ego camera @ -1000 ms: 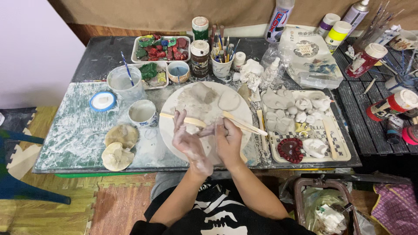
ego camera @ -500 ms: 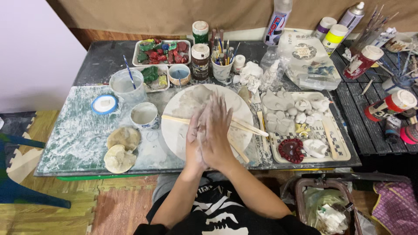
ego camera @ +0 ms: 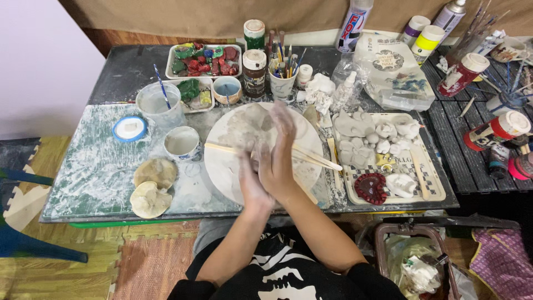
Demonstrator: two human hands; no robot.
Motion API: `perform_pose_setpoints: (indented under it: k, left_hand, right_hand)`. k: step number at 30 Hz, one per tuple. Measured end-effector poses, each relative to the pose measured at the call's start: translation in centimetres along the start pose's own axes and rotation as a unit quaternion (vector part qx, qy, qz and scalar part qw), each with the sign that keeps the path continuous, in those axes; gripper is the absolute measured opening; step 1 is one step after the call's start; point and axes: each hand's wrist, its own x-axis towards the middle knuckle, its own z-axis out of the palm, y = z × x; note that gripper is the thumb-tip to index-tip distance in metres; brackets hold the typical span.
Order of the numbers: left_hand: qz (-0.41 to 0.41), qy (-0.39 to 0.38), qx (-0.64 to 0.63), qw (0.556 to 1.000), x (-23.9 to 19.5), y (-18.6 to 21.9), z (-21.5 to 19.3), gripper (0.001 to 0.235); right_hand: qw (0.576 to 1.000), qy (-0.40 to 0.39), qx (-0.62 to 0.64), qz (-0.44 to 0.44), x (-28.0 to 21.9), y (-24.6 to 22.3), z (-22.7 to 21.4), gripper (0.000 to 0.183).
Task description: The person kneads and shapes a lump of gray clay on a white plate using both hands and wooden modeling tools. They repeatedly flatten, roll, and smooth the clay, occasionally using the tools to refine the surface and edges.
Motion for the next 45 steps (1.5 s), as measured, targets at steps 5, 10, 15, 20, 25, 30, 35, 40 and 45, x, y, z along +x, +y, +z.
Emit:
perform_pose_setpoints:
  k: [5,10,15,20,25,30,35,40,45]
  left_hand:
    - [-0.012,-0.354,-0.220,0.909,3.9,1.9,-3.7,0.054]
    - [0.111,-0.380,-0.132,0.909,4.2,2.3,-4.0,0.036]
    - [0.142,-0.069,-0.040,0.987,2.9,3.2,-0.8,0.040]
    - [0.082,-0.140,-0.142,0.976,2.0,3.3,0.7,0.045]
    - [-0.016,-0.128,-0.107,0.986,0.6,2.8,0.4,0.048]
    - [-0.007,-0.183,-0.042,0.982,0.3,1.3,-0.3,0.050]
    - [-0.019,-0.192,-0.073,0.979,0.3,1.5,-0.6,0.050]
    - [-0.054,-0.376,-0.242,0.893,1.2,2.4,-2.0,0.052]
    - [0.033,-0.220,-0.060,0.973,-0.3,3.4,-0.5,0.071]
  right_hand:
    - [0.980,-0.030,0.190,0.044,-1.4,-0.6,0.2,0.060]
    - [0.967,-0.034,0.235,0.091,-2.8,-1.1,-1.2,0.058]
    - [0.980,-0.032,0.111,0.164,-4.1,-1.4,-2.6,0.058]
    - [0.983,-0.099,-0.014,0.155,-4.7,-1.8,-3.2,0.046]
    - [0.984,-0.101,-0.043,0.140,-4.7,-1.2,-2.9,0.042]
    - [0.985,-0.085,-0.124,0.086,-3.6,-0.1,-3.1,0.052]
    - [0.987,-0.094,-0.124,0.050,-2.9,-0.5,-3.7,0.053]
    - [0.973,-0.178,-0.042,0.142,-3.3,-0.3,-4.8,0.053]
    - [0.977,-0.175,-0.122,0.010,-3.5,-1.2,-4.5,0.050]
